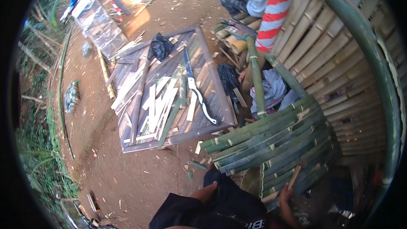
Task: The person constructs a bamboo structure by placing split bamboo poles onto a frame and securing them with a hammer and nails. They then use a hand saw to cut the bamboo poles to size and lift the completed section into place.
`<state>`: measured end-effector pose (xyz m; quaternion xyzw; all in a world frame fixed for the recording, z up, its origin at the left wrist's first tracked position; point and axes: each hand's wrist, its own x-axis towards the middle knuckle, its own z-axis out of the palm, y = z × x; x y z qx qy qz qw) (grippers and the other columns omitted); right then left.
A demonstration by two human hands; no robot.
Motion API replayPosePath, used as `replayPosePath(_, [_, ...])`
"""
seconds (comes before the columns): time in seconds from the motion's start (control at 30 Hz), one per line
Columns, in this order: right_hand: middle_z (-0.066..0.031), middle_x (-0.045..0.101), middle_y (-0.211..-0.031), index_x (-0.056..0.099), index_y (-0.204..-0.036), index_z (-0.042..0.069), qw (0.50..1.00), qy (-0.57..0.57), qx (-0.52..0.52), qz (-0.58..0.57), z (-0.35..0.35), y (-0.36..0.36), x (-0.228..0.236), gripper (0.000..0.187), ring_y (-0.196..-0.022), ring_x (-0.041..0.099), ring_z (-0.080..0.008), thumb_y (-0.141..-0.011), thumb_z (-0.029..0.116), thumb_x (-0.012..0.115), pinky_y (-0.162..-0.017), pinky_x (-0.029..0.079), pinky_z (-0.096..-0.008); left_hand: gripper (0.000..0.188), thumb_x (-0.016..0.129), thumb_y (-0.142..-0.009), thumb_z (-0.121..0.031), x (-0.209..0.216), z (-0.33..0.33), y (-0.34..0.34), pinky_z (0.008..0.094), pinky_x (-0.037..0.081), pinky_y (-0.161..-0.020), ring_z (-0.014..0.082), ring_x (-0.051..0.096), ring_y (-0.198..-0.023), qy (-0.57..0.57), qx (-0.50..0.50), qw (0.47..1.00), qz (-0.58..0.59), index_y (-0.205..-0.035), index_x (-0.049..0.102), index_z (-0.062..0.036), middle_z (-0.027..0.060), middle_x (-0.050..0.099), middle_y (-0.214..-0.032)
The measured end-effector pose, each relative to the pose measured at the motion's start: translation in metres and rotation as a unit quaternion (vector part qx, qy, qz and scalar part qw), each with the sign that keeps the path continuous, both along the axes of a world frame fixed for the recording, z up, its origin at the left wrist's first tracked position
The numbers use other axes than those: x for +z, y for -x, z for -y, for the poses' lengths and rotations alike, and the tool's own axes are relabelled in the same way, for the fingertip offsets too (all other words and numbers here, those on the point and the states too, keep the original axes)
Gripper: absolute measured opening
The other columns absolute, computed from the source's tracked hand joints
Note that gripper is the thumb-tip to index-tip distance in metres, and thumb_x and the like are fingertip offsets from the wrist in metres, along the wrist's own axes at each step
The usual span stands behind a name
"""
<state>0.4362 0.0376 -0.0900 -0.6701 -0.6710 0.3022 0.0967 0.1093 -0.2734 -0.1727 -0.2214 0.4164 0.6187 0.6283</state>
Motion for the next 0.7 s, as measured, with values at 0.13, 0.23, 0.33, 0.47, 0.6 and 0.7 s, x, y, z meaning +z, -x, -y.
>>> replayPosePath(0.13, [-0.0247, 0.064, -0.097, 0.055, -0.113, -0.009, 0.996, 0.044, -0.056, -0.060, -0.006, 0.010, -0.021, 0.047, -0.087, 0.062, -0.0389, -0.098, 0.035, 0.050, -0.079, 0.046, -0.0443, 0.005, 0.059, -0.090, -0.010, 0.000, 0.001, 0.004, 0.0286, 0.046, -0.065, 0.0155, 0.056, -0.069, 0.003, 0.010, 1.000, -0.006, -0.092, 0.062, -0.0066, 0.0041, 0.062, -0.086])
replayPosePath(0.23, [-0.0242, 0.064, -0.097, 0.055, -0.116, -0.008, 0.993, 0.070, -0.086, -0.047, -0.006, 0.019, -0.015, 0.045, -0.088, 0.062, -0.0383, -0.099, 0.033, 0.050, -0.078, 0.047, -0.0437, 0.005, 0.059, -0.090, -0.010, -0.003, -0.005, 0.007, 0.0285, 0.046, -0.065, 0.0153, 0.056, -0.069, 0.005, 0.008, 1.000, -0.008, -0.092, 0.062, -0.0063, 0.0042, 0.062, -0.086])
replayPosePath(0.33, [-0.0208, 0.061, -0.087, 0.054, -0.114, -0.008, 0.989, 0.065, -0.104, -0.080, -0.004, -0.003, -0.038, 0.046, -0.072, 0.058, -0.0337, -0.099, 0.036, 0.050, -0.063, 0.044, -0.0405, 0.005, 0.059, -0.090, -0.011, -0.005, -0.014, 0.011, 0.0284, 0.047, -0.065, 0.0152, 0.056, -0.069, 0.006, -0.008, 1.000, -0.010, -0.092, 0.062, -0.0061, 0.0043, 0.062, -0.086])
replayPosePath(0.47, [-0.0141, 0.054, -0.068, 0.052, -0.111, -0.005, 0.992, -0.029, -0.043, -0.111, -0.013, -0.013, -0.080, 0.048, -0.044, 0.052, -0.0246, -0.098, 0.041, 0.051, -0.036, 0.041, -0.0351, 0.006, 0.059, -0.090, -0.011, -0.002, -0.009, 0.015, 0.0283, 0.047, -0.064, 0.0150, 0.056, -0.069, 0.004, -0.011, 1.000, -0.019, -0.092, 0.062, -0.0057, 0.0045, 0.062, -0.086])
replayPosePath(0.6, [-0.0270, 0.063, -0.093, 0.056, -0.109, -0.014, 0.989, 0.047, -0.108, -0.095, 0.007, 0.028, -0.023, 0.055, -0.084, 0.062, -0.0409, -0.097, 0.040, 0.052, -0.074, 0.046, -0.0447, 0.007, 0.060, -0.091, -0.012, -0.003, -0.002, 0.013, 0.0282, 0.047, -0.064, 0.0148, 0.056, -0.069, 0.011, -0.024, 0.999, -0.030, -0.091, 0.062, -0.0054, 0.0046, 0.063, -0.086])
replayPosePath(0.7, [-0.0281, 0.063, -0.092, 0.056, -0.108, -0.015, 0.995, 0.001, -0.057, -0.087, 0.016, 0.045, 0.010, 0.057, -0.083, 0.061, -0.0424, -0.098, 0.041, 0.052, -0.074, 0.045, -0.0458, 0.007, 0.060, -0.091, -0.012, 0.002, 0.002, 0.013, 0.0281, 0.047, -0.064, 0.0146, 0.056, -0.069, 0.007, -0.033, 0.999, -0.036, -0.091, 0.062, -0.0052, 0.0048, 0.063, -0.087])
